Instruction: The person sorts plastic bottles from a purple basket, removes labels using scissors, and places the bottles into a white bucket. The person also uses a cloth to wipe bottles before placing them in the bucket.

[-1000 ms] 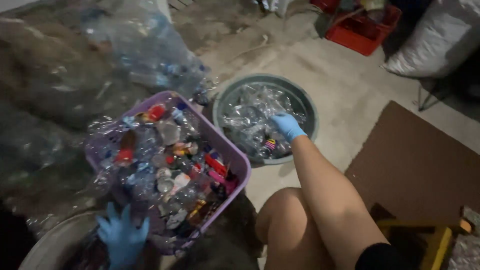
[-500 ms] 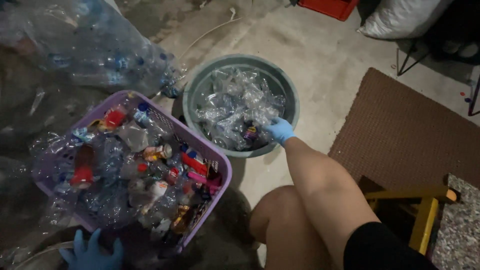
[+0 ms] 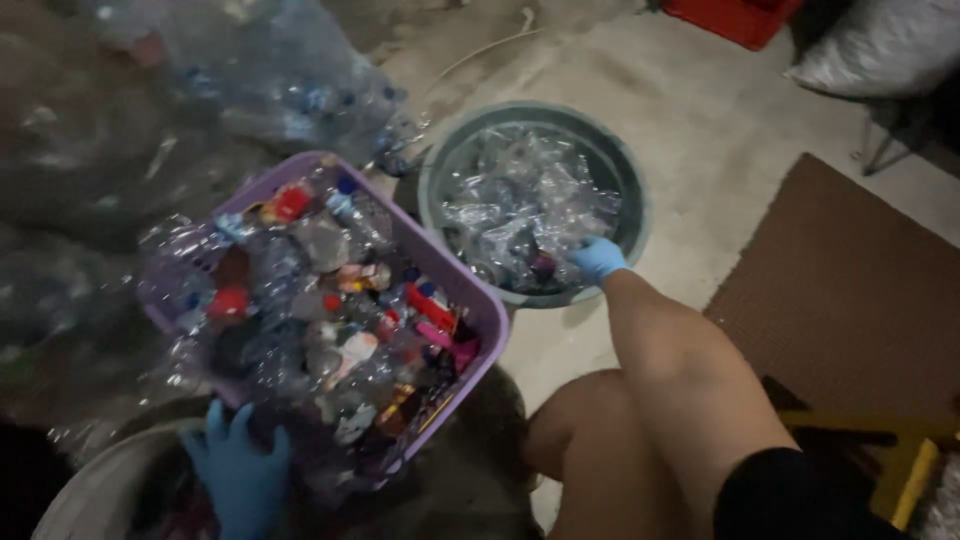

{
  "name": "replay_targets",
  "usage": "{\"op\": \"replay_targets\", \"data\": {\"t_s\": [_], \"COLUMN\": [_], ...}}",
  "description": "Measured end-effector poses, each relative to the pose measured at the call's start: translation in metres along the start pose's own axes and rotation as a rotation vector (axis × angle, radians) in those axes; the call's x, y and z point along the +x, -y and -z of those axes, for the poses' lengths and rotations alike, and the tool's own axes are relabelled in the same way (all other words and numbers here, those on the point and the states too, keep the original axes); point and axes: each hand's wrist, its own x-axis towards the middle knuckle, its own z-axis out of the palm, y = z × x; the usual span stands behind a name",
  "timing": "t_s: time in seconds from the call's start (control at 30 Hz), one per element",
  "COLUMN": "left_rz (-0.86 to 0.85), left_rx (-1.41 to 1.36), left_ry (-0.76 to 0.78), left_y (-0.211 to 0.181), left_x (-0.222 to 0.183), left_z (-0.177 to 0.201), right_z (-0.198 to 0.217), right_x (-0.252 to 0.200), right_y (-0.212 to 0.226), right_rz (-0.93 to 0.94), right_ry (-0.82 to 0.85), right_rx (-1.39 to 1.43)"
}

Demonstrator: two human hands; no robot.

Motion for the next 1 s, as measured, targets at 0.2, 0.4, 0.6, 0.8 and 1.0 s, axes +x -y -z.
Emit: {"op": "replay_targets", "data": {"t_s": [0.2,0.4,0.6,0.8,1.0], "left_rz": [0.041,0.000,0.037,0.120,0.223], "left_rx": [-0.047,-0.165,-0.052,-0.150,-0.138], "left_ry": [-0.063,-0.151,-0.281,-0.194,-0.038], "left_y": [0.012,-0.022,-0.018,-0.041,-0.047], "left_x": [-0.003,0.002,0.002,0.001,0.003], "left_z": [-0.027,0.007,-0.020,0.009,0.022], "right_z": [0.051,0.041,-0.003,-0.060,-0.124], "right_x": [-0.045,-0.061,-0.096,-0.099,-0.091], "right_y": [0.102,0.203,0.282,0.325,0.351], "right_rz": [-0.041,0.399,0.646,0.726,0.434], "right_ry": [-0.102,-0.191,-0.073,0.025,0.212], "right_rx": [0.289,0.129,-0.060,-0.236,-0.387]}}
